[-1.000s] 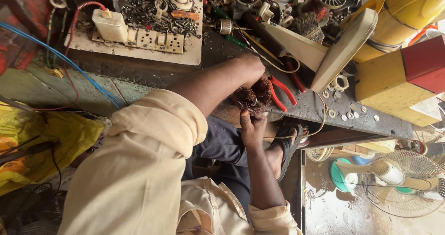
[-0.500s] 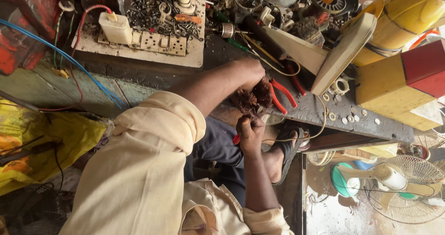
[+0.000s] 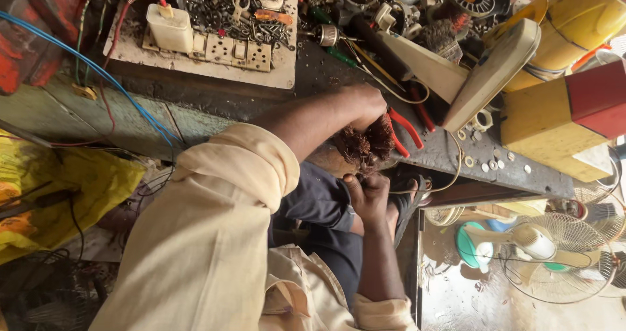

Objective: The person uses a screwdriver to scrape and separate copper wire strands from a bundle. The person repeatedly scrapes the wire, pulls strands apart by hand, and repositions the bundle on the workbench.

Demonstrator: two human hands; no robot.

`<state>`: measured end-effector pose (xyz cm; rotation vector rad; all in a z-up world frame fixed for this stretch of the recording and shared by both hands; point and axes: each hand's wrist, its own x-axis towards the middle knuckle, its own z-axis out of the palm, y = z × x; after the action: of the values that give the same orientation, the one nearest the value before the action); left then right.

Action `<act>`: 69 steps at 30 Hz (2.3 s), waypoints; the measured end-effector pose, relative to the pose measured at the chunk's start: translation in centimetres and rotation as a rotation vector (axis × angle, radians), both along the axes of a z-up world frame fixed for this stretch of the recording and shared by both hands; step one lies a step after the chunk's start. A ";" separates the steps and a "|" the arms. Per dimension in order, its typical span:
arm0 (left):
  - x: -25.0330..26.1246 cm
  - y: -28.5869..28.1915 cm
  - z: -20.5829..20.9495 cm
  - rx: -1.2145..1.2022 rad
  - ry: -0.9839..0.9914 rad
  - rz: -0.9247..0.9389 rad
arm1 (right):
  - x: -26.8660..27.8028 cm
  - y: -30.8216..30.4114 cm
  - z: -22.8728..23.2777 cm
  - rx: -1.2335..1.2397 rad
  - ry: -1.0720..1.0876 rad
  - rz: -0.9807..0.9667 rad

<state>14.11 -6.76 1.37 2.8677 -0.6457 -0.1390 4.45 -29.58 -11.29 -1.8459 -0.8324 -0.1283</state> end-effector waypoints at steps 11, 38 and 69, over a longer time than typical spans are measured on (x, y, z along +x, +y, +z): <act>4.1 3.1 -0.7 -0.007 -0.058 0.047 | -1.5 -9.4 3.3 -0.472 -0.132 -0.440; 1.3 1.7 1.7 0.083 0.029 -0.104 | 0.9 3.8 11.2 -0.338 -0.601 -0.131; 0.7 2.1 2.1 -0.119 0.066 -0.146 | 3.1 5.1 8.9 0.421 0.106 -0.218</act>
<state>14.81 -4.70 3.47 2.6897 -0.8212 -0.2084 7.57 -24.47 -2.38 -1.5234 -0.4835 -0.3168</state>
